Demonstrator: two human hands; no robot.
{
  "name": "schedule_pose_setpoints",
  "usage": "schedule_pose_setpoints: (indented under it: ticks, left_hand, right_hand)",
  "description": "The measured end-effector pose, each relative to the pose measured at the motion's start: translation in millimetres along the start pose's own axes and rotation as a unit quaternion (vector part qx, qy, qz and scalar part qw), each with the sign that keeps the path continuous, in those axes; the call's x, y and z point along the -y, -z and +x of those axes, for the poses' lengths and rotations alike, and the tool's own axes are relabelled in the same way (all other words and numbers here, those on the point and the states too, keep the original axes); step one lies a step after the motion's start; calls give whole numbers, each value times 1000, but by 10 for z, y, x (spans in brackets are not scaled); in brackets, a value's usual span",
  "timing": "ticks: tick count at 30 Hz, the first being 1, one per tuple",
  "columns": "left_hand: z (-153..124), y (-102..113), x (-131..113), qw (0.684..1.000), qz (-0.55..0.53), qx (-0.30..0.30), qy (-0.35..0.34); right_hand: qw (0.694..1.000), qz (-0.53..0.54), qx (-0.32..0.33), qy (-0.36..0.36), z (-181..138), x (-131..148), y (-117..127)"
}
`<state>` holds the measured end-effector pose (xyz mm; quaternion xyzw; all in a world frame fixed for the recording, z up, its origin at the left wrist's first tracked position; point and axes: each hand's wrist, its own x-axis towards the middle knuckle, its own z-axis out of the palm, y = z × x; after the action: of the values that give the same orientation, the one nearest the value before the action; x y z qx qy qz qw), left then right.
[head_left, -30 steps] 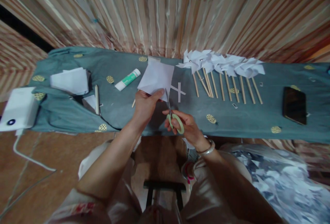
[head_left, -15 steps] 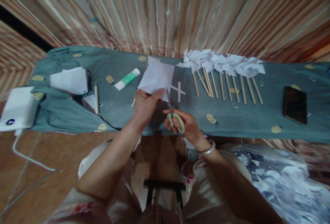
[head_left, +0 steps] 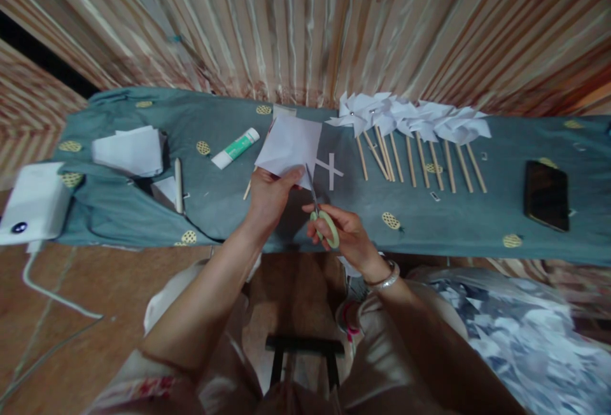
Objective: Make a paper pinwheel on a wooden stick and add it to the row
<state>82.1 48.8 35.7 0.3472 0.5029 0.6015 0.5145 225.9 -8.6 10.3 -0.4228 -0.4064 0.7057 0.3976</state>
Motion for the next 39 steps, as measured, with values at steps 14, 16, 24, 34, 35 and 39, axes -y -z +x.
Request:
schedule_pose_setpoints:
  ticks: [14, 16, 24, 34, 35, 39]
  left_hand:
    - [29, 30, 37, 1000, -7, 5, -7]
    - [31, 29, 34, 1000, -7, 2, -6]
    - [-28, 4, 5, 1000, 18, 9, -7]
    - [-26, 3, 34, 1000, 16, 13, 2]
    - [-30, 1, 29, 1000, 15, 12, 6]
    - [-38, -1, 20, 1000, 10, 12, 8]
  right_hand:
    - [999, -33, -2, -9, -6, -19, 25]
    - [999, -39, -5, -12, -7, -24, 20]
    - [999, -33, -13, -3, 13, -23, 15]
    - [999, -39, -28, -11, 16, -8, 11]
    - [999, -41, -30, -13, 14, -2, 9]
    - [998, -47, -31, -23, 11, 3, 5]
